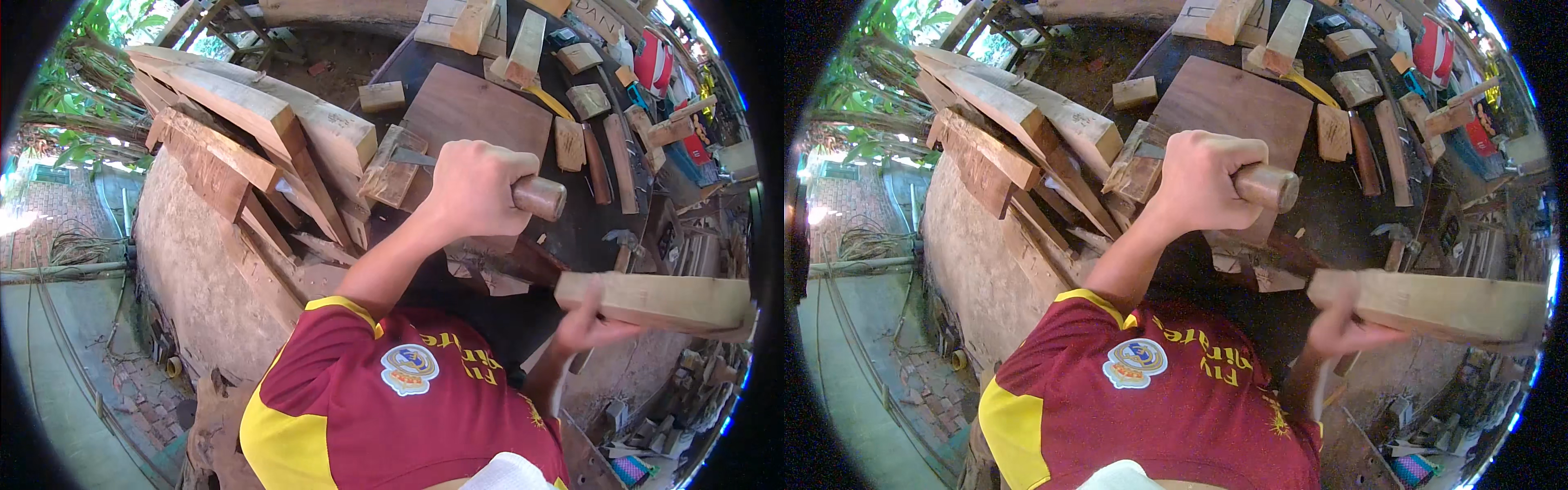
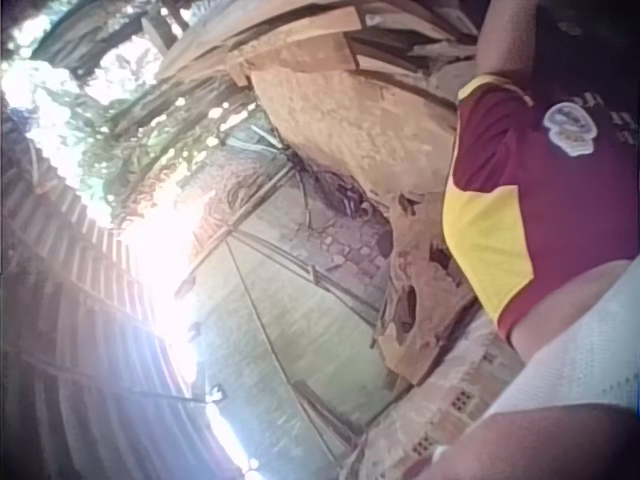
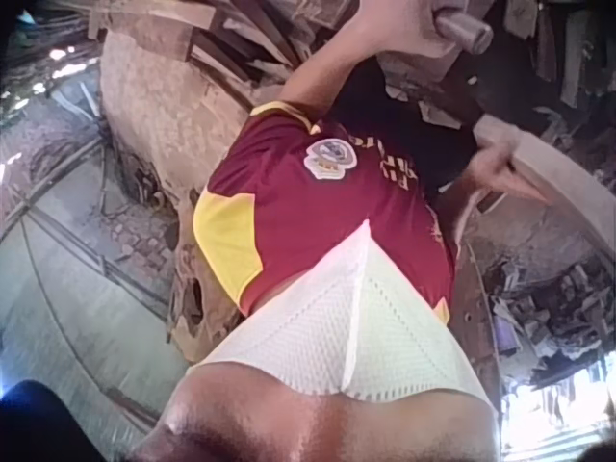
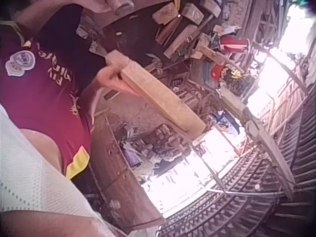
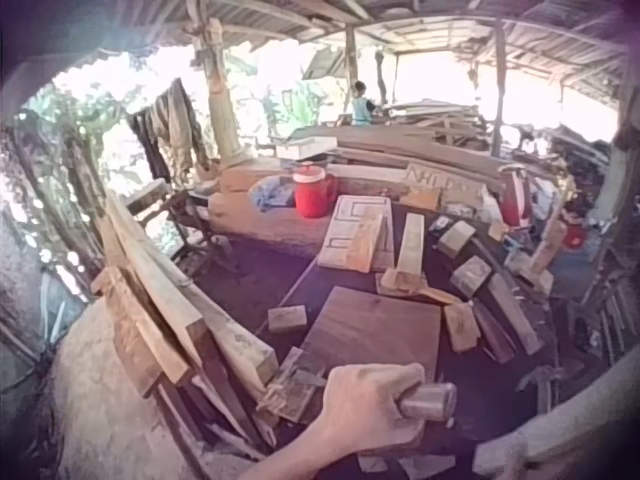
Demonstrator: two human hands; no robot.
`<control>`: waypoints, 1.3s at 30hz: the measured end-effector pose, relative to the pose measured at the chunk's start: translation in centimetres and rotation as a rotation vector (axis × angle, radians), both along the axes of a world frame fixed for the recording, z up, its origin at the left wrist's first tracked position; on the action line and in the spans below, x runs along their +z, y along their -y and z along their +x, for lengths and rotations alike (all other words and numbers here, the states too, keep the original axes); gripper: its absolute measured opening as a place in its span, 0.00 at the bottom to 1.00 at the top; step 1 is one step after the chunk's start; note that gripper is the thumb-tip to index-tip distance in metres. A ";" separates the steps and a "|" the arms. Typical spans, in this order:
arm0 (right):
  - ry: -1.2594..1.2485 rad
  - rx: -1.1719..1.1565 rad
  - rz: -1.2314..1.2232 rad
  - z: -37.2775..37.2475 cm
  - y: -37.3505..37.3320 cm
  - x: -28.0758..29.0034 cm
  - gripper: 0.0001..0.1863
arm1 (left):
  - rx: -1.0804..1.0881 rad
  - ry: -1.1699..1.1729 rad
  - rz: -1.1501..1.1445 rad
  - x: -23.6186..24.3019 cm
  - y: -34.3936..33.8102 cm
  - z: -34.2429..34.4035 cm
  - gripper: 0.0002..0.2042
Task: The person uses a chisel and a wooden mallet to carve and shape a rectangular piece of wood. They repeatedly strike the chisel to remove wood shavings, occasionally pausing to inspect the piece or adjust its position on the workbench.
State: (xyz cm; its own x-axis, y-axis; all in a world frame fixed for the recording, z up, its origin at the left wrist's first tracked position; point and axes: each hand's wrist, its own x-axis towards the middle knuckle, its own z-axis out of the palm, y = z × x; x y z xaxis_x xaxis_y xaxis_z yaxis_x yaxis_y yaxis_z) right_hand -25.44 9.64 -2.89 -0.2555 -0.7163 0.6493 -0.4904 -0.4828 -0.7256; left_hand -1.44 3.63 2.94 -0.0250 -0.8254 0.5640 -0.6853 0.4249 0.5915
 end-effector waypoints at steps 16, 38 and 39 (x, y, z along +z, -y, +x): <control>-0.453 0.202 0.267 0.4 -1.7 -3.6 0.37 | -0.027 0.093 0.050 -0.6 0.0 0.1 0.08; 0.075 0.059 0.103 -1.0 1.6 0.3 0.41 | 0.015 -0.002 -0.010 -0.2 0.5 0.8 0.08; -0.149 0.091 0.115 -0.4 1.7 -0.3 0.40 | 0.015 0.012 -0.005 -0.1 0.5 0.8 0.08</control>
State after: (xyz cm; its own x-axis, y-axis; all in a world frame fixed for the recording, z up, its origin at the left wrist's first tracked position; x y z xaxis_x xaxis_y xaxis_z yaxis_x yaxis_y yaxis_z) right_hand -25.88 7.96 -3.22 -0.0939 -0.8038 0.5875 -0.5549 -0.4477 -0.7012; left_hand -0.64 3.10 2.83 -0.0189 -0.8232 0.5675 -0.6985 0.4170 0.5816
